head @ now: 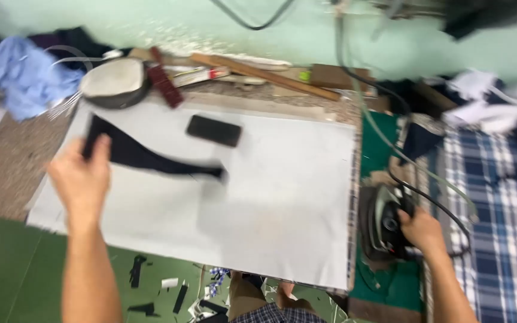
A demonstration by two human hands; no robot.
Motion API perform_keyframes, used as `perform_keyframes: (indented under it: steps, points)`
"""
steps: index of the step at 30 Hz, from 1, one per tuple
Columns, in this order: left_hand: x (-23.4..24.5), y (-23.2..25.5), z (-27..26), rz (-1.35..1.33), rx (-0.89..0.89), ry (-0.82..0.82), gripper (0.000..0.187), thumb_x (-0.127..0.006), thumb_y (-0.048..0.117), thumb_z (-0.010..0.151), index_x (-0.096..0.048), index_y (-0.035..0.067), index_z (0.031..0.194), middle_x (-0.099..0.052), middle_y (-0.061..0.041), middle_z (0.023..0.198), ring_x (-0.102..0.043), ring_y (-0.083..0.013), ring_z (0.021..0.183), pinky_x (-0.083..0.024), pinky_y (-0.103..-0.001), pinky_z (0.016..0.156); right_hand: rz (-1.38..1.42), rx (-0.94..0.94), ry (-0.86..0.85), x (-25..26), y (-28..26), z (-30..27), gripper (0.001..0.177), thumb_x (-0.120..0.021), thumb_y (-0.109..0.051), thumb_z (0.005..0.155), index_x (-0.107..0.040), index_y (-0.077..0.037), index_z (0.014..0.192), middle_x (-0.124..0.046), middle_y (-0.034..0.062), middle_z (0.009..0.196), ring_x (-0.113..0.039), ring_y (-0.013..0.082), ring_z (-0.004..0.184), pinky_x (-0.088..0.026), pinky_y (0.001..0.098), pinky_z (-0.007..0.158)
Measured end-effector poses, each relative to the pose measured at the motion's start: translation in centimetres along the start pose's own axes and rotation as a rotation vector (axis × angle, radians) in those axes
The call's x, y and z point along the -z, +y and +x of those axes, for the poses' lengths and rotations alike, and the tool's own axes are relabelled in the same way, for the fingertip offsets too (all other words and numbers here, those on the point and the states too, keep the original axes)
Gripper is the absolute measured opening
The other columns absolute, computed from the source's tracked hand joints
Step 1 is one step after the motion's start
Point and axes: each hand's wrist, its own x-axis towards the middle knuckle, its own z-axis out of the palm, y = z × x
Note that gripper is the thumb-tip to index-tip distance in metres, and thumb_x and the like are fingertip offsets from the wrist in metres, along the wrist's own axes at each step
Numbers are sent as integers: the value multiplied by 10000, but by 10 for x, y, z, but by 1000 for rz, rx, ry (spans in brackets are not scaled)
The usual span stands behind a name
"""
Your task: The person irons a long, dark strip of fabric on a white-covered work surface. They use a steam iron in their right hand and a rectangular pressing block in their left hand to smooth the fabric. The person repeatedly moves the block and repositions the fabric while ironing.
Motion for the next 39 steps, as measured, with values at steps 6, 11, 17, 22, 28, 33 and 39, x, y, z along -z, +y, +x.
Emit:
perform_keyframes:
  steps: [6, 11, 17, 22, 28, 33, 39]
  points:
    - [-10, -39, 22, 228, -360, 297, 232, -672, -31, 1047, -755, 92, 1226, -733, -90, 930, -658, -269, 716, -496, -412, 611, 397, -159, 37, 7, -12, -4, 434, -701, -371, 982, -724, -9, 1221, -770, 271, 903, -721, 399, 780, -534, 494, 720]
    - [-161, -63, -91, 119, -454, 54, 233, -595, 89, 1007, -690, 50, 1216, -723, -92, 1086, -684, -237, 904, -541, -379, 748, 122, -132, -15, 45, -70, -42, 598, -675, -503, 923, -733, 16, 1215, -774, 323, 1033, -711, 486, 978, -526, 511, 820]
    - [-206, 6, -232, -133, -453, -185, 83, -589, 19, 915, -629, 69, 967, -571, -66, 765, -553, -247, 626, -434, -416, 537, -213, -1, -82, 50, -196, -105, 650, -656, -658, 840, -670, -106, 1182, -808, 293, 1085, -731, 467, 1097, -557, 466, 899]
    - [-135, 15, -255, -318, -406, -770, 861, -245, 724, 1026, -451, 62, 1536, -525, -259, 1477, -540, -427, 1264, -452, -539, 1029, -309, 104, -236, 20, -337, -122, 576, -578, -697, 864, -604, -227, 1196, -808, 229, 1053, -753, 410, 1068, -581, 441, 886]
    - [-98, -100, -289, -431, -447, -651, 567, -299, 503, 1150, -554, 97, 1452, -533, -189, 1512, -572, -370, 1285, -472, -531, 1059, -259, 292, -346, -7, -480, -121, 504, -554, -590, 928, -541, -237, 1288, -766, 176, 1093, -724, 404, 993, -555, 478, 839]
    - [-58, -203, -272, -112, -795, -681, 557, -657, 202, 1004, -486, 52, 1512, -546, -179, 1474, -545, -327, 1290, -457, -466, 1076, -217, 404, -351, -1, -567, -113, 464, -511, -535, 993, -525, -148, 1247, -765, 194, 950, -735, 393, 807, -585, 511, 748]
    - [-68, -182, -152, -358, -1005, -661, 436, -695, -39, 901, -561, -99, 1312, -646, -319, 1287, -694, -390, 1143, -634, -430, 898, -48, 625, -207, -22, -571, -91, 633, -461, -566, 985, -445, -96, 1409, -687, 223, 1220, -649, 480, 1091, -496, 576, 904]
